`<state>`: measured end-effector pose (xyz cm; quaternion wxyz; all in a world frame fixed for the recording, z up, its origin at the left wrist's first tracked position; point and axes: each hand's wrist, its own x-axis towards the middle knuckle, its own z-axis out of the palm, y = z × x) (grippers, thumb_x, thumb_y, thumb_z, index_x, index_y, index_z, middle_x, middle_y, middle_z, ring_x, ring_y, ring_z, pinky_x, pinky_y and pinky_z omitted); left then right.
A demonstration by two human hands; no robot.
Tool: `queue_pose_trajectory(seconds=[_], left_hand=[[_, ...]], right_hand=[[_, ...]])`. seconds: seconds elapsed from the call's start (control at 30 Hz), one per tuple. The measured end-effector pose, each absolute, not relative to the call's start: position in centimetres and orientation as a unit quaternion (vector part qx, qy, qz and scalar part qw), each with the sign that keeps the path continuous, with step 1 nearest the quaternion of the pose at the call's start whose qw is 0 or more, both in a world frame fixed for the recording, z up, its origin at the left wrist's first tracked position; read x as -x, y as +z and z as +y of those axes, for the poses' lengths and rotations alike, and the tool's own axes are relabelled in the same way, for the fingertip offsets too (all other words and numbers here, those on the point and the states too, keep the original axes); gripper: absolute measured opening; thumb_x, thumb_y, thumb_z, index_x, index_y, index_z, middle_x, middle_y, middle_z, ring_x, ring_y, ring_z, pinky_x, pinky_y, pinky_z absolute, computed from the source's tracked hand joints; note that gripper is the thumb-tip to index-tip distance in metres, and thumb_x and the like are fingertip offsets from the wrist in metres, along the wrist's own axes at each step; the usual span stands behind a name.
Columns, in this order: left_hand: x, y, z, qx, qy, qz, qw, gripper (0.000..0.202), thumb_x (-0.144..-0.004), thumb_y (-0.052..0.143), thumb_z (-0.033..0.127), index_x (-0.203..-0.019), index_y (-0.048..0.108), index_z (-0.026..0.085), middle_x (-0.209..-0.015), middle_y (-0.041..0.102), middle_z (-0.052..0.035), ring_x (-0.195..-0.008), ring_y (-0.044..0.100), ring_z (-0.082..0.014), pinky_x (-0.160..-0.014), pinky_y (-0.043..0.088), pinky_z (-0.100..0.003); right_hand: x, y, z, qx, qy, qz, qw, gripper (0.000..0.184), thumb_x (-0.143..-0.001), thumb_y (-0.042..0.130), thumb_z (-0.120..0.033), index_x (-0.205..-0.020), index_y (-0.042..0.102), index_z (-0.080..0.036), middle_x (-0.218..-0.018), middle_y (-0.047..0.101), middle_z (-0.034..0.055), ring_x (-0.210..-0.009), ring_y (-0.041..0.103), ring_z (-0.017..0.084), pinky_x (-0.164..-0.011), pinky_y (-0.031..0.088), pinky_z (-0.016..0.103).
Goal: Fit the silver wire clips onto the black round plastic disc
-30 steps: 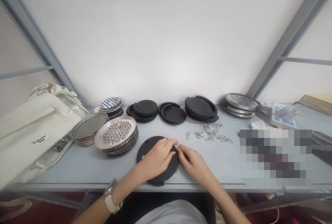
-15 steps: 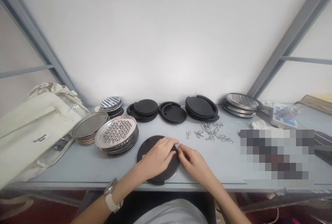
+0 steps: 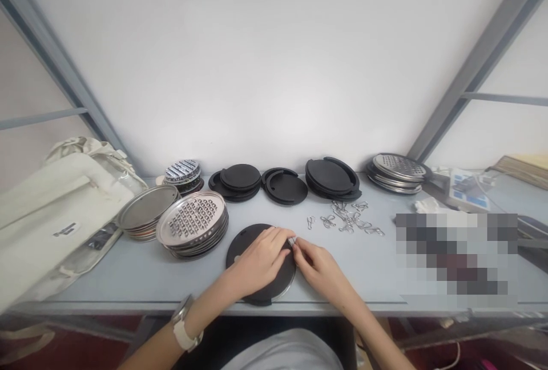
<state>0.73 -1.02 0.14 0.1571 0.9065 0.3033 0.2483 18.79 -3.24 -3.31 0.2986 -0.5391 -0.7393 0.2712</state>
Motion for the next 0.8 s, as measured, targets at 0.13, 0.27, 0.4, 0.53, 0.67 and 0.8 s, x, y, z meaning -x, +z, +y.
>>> queue_pose_trajectory(seconds=[0.13,0.27,0.4,0.53,0.67,0.8], left_hand=[[-0.74,0.09,-1.0,-0.908,0.245,0.304,0.154,0.024,-0.093,0.042,0.01,-0.115,0.046,0.018,-0.111,0.057,-0.0062,-0.104,0.053,-0.0206,-0.093,0.043,-0.035],[-0.74,0.07,-1.0,-0.907,0.244,0.305,0.154,0.023,-0.094,0.042,0.01,-0.116,0.046,0.018,-0.111,0.057,-0.0061,-0.103,0.052,-0.0203,-0.093,0.043,-0.035],[-0.75,0.05,-1.0,-0.907,0.245,0.304,0.157,0.024,-0.094,0.042,0.01,-0.116,0.046,0.018,-0.111,0.057,-0.0062,-0.104,0.052,-0.0209,-0.094,0.043,-0.035],[-0.74,0.12,-1.0,-0.908,0.244,0.302,0.159,0.024,-0.093,0.042,0.009,-0.115,0.047,0.018,-0.11,0.058,-0.0062,-0.103,0.053,-0.0216,-0.092,0.043,-0.036],[-0.73,0.21,-0.99,-0.908,0.244,0.303,0.157,0.024,-0.093,0.042,0.01,-0.116,0.047,0.018,-0.111,0.058,-0.0064,-0.103,0.053,-0.0218,-0.092,0.043,-0.036],[-0.74,0.24,-0.99,-0.909,0.244,0.301,0.153,0.024,-0.094,0.042,0.01,-0.116,0.047,0.018,-0.11,0.058,-0.0064,-0.101,0.053,-0.0212,-0.091,0.044,-0.035]], right_hand=[[-18.78,-3.33,-3.23,0.54,0.273,-0.738,0.299,0.033,-0.098,0.032,-0.04,-0.073,0.042,-0.021,-0.066,0.05,-0.0015,-0.062,0.047,0.016,-0.059,0.036,0.026],[-18.76,-3.34,-3.3,0.543,0.269,-0.737,0.299,0.034,-0.098,0.032,-0.041,-0.072,0.042,-0.021,-0.065,0.05,-0.0017,-0.062,0.047,0.016,-0.059,0.035,0.026],[-18.76,-3.26,-3.34,0.541,0.272,-0.738,0.297,0.034,-0.098,0.031,-0.041,-0.075,0.046,-0.021,-0.069,0.054,-0.0001,-0.064,0.049,0.017,-0.061,0.037,0.027],[-18.77,-3.17,-3.35,0.54,0.272,-0.739,0.297,0.035,-0.098,0.031,-0.041,-0.076,0.048,-0.021,-0.07,0.057,0.0011,-0.065,0.051,0.018,-0.061,0.039,0.028],[-18.74,-3.18,-3.33,0.54,0.266,-0.74,0.3,0.035,-0.098,0.031,-0.041,-0.074,0.046,-0.021,-0.068,0.055,0.0003,-0.063,0.05,0.017,-0.06,0.039,0.027],[-18.63,-3.1,-3.31,0.541,0.263,-0.74,0.301,0.035,-0.098,0.032,-0.04,-0.074,0.047,-0.021,-0.067,0.055,0.0002,-0.062,0.05,0.017,-0.059,0.04,0.027]])
